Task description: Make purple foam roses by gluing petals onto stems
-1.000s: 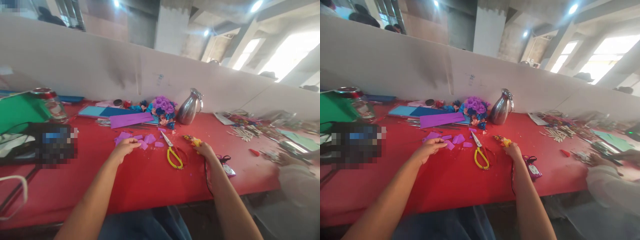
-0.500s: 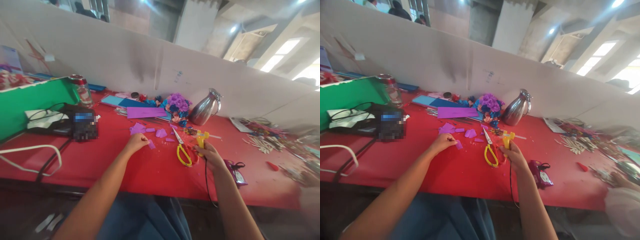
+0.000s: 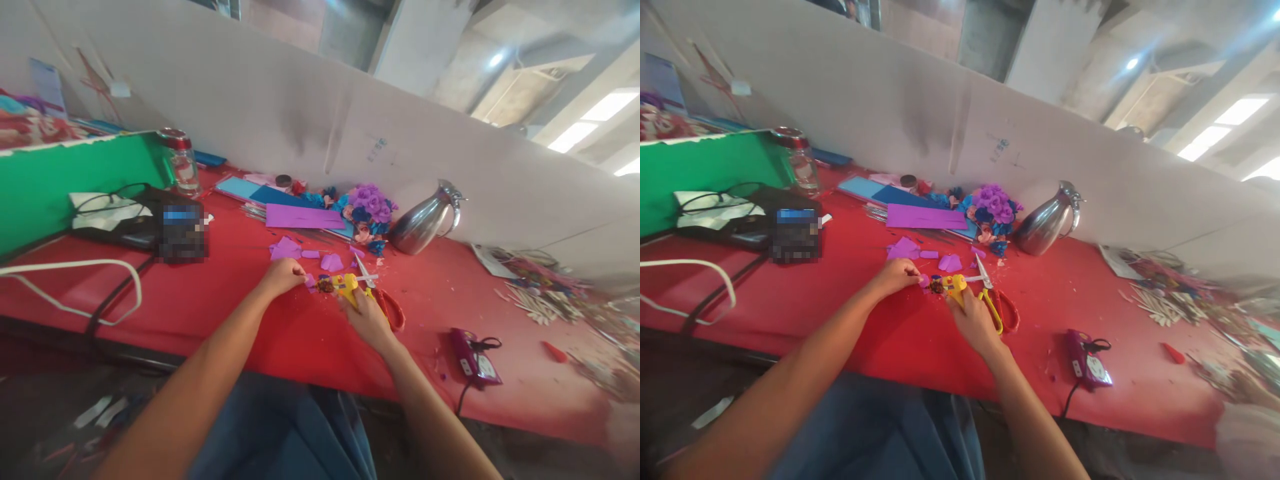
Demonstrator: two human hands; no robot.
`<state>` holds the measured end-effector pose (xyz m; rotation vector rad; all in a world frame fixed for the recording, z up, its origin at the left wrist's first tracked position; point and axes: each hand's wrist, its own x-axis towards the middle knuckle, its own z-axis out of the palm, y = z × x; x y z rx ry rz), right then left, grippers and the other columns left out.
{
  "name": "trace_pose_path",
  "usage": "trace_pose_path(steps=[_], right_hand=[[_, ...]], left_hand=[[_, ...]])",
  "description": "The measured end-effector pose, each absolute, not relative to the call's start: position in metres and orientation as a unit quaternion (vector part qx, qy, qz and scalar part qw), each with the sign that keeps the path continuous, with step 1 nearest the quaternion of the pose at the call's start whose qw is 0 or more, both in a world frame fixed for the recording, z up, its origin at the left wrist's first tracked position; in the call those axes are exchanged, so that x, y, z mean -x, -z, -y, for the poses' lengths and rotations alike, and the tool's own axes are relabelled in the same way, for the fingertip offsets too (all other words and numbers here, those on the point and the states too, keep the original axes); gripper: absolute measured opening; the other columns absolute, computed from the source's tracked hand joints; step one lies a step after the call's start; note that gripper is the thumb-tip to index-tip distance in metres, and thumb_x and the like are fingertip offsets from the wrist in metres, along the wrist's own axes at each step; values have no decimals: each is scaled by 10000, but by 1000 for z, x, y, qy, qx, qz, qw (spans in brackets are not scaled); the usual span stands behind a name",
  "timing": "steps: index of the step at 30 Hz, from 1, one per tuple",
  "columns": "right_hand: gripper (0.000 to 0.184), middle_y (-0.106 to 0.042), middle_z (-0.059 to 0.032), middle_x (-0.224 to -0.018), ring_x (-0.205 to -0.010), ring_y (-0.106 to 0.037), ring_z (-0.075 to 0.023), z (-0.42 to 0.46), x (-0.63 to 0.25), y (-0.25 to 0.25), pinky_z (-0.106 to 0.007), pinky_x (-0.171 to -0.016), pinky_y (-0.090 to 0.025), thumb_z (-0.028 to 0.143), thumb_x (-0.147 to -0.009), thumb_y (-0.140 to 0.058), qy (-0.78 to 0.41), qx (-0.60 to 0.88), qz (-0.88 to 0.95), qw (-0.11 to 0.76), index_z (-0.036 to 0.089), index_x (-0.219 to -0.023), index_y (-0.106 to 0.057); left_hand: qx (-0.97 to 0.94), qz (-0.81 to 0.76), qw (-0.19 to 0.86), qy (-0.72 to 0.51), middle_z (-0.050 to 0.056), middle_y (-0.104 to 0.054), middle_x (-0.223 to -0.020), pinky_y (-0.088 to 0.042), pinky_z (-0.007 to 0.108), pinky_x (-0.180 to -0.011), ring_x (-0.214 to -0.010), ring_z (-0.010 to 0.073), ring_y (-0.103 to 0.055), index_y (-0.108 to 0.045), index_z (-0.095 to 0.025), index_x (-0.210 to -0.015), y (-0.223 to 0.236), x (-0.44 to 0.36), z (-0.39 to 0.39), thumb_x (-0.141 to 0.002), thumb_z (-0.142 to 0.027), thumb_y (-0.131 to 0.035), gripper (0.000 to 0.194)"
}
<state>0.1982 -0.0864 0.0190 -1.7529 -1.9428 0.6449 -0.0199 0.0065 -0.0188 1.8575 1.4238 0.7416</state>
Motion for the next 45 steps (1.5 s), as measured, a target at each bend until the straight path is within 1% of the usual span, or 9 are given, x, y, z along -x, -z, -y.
trace_pose_path(steps=[3, 8, 12, 18, 21, 25, 31, 39, 45], right_hand=[[201, -644, -48, -685, -593, -598, -189, 86, -197, -19, -254, -537, -347, 395, -872, -467, -239, 651, 689, 208, 208, -817, -517], [227, -610, -26, -617, -539, -568, -187, 87, -196, -19, -255, -515, -346, 437, -862, -457, -259, 652, 679, 218, 220, -814, -499], [231, -599, -16, -600, -549, -579, -188, 86, -196, -19, -255, -520, -357, 450, -851, -463, -264, 653, 675, 220, 226, -800, -486], [234, -563, 1, -553, -548, -573, -194, 84, -203, -16, -261, -518, -355, 466, -838, -464, -251, 662, 670, 223, 244, -763, -464], [242, -576, -13, -573, -554, -570, -196, 84, -207, -17, -269, -521, -365, 472, -833, -455, -248, 665, 667, 227, 245, -750, -456], [247, -605, -28, -602, -577, -590, -208, 86, -207, -18, -274, -526, -380, 472, -843, -447, -248, 658, 673, 227, 235, -798, -496], [228, -612, -22, -595, -559, -597, -204, 86, -203, -17, -262, -514, -352, 439, -861, -460, -224, 671, 674, 213, 226, -872, -539], [231, -682, -80, -756, -668, -638, -228, 87, -200, -26, -266, -551, -345, 398, -863, -480, -185, 678, 689, 179, 198, -940, -565], [245, -675, -81, -746, -626, -623, -217, 90, -199, -27, -266, -547, -357, 400, -881, -440, -215, 665, 689, 191, 189, -937, -552]], left_hand=[[-719, -540, 339, -276, 27, -614, -552, -291, 263, -555, -603, 164, -539, -681, -159, -554, 19, 20, -7, -652, -359, -613, 233], [-726, -528, 345, -275, 40, -619, -561, -306, 270, -565, -615, 176, -554, -691, -158, -565, 20, 20, -8, -661, -336, -599, 223], [-712, -530, 352, -295, 36, -610, -532, -293, 273, -559, -594, 171, -539, -688, -167, -543, 20, 19, -8, -617, -357, -662, 206], [-708, -529, 352, -307, 20, -573, -481, -250, 275, -546, -547, 148, -497, -678, -173, -516, 21, 18, -8, -577, -404, -716, 242], [-711, -528, 350, -304, 27, -582, -494, -244, 278, -552, -557, 149, -500, -666, -174, -498, 21, 17, -8, -583, -394, -717, 241], [-718, -523, 348, -299, 32, -591, -516, -244, 282, -564, -581, 155, -508, -656, -175, -492, 22, 18, -8, -596, -365, -708, 222], [-713, -524, 350, -305, 26, -575, -496, -240, 283, -565, -582, 156, -503, -662, -177, -503, 21, 18, -8, -585, -370, -718, 217], [-717, -513, 352, -313, 19, -554, -493, -233, 288, -572, -555, 143, -478, -611, -172, -440, 23, 18, -10, -586, -306, -718, 225], [-718, -519, 352, -302, 18, -560, -488, -248, 279, -557, -543, 142, -476, -616, -169, -452, 23, 18, -9, -588, -335, -701, 230]])
